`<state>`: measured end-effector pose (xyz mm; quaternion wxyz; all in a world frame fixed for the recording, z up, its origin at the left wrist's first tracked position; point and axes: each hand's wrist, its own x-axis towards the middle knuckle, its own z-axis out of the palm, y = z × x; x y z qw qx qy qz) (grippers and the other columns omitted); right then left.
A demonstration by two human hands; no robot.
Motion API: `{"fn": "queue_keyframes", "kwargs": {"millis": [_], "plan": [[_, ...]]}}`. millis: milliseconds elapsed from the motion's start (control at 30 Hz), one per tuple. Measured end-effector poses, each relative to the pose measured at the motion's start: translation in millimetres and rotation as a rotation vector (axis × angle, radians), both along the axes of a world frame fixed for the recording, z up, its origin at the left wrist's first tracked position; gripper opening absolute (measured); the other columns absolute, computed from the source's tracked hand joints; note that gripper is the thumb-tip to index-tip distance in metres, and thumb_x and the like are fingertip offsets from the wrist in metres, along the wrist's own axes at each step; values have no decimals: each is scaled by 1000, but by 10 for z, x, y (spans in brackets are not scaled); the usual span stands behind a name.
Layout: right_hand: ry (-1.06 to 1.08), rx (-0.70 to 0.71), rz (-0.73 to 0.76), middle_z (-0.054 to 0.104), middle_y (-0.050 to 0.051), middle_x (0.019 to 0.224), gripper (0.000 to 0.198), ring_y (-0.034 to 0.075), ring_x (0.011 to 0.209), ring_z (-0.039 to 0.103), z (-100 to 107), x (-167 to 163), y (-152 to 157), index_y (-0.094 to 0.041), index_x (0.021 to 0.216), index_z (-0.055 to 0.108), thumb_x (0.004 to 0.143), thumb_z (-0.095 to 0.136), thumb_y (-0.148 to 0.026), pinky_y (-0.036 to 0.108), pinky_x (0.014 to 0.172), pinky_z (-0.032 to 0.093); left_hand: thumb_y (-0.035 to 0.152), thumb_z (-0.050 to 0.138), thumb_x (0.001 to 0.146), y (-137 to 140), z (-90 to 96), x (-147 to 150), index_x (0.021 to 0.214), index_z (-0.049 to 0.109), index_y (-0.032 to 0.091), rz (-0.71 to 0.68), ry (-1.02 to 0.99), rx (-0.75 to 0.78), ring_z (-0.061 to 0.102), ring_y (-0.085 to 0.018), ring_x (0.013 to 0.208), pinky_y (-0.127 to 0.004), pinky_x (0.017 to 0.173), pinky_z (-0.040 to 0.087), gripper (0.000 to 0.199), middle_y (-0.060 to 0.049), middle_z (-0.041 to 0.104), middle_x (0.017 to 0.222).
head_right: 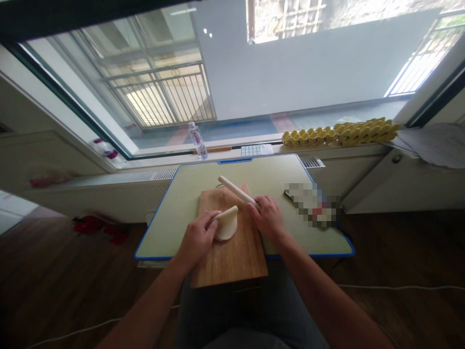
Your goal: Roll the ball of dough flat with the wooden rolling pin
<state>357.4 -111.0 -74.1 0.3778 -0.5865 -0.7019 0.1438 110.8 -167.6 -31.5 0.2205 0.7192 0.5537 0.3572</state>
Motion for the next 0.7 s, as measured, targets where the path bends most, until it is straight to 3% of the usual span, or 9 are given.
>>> {"fn": "queue_keyframes", "kwargs": {"millis": [100, 167, 300, 367, 467, 567, 700], "plan": [[-91, 8, 5, 74, 10, 112, 23, 29, 110, 63, 48, -35, 46, -22, 104, 71, 99, 59, -42, 42, 100, 46, 20, 58, 97, 234, 46, -40, 124, 72, 21, 37, -143, -195, 74, -22, 110, -34, 96, 59, 30, -7, 79, 122], [-148, 17, 2, 74, 10, 113, 22, 29, 110, 63, 89, -51, 93, -22, 103, 71, 99, 61, -41, 41, 100, 46, 18, 62, 93, 330, 104, -74, 126, 71, 21, 67, -53, -258, 75, -23, 104, -34, 90, 59, 34, -7, 80, 115], [-224, 11, -45, 74, 9, 112, 22, 28, 109, 63, 161, -36, 165, -21, 104, 72, 99, 62, -40, 38, 98, 45, 20, 72, 87, 265, 210, -117, 122, 74, 26, 142, 283, -18, 68, -27, 115, -42, 103, 53, 35, -8, 76, 120], [-258, -22, -118, 74, 10, 112, 25, 28, 108, 63, 183, -7, 149, -21, 105, 72, 100, 60, -42, 38, 96, 44, 25, 77, 86, 147, 223, -112, 118, 74, 27, 26, 284, 51, 66, -27, 120, -44, 108, 50, 33, -7, 74, 125], [-323, -79, -287, 74, 12, 108, 31, 30, 105, 63, 195, 47, 34, -19, 103, 71, 102, 55, -45, 39, 90, 43, 32, 86, 79, -18, 201, -95, 122, 72, 27, -173, 276, 76, 62, -28, 128, -48, 117, 44, 46, -6, 71, 134], [-397, -108, -393, 72, 15, 110, 33, 32, 108, 61, 201, 84, -137, -17, 102, 70, 103, 53, -46, 41, 87, 41, 33, 85, 81, -94, 176, -97, 121, 72, 25, -196, 327, 104, 60, -29, 131, -51, 120, 40, 43, -8, 70, 137], [-444, -140, -395, 71, 15, 110, 30, 33, 112, 59, 222, 74, -288, -18, 99, 69, 100, 57, -46, 42, 88, 40, 35, 78, 88, -99, 153, -102, 117, 72, 24, -209, 341, 129, 63, -28, 128, -51, 119, 41, 32, -8, 73, 132]]}}
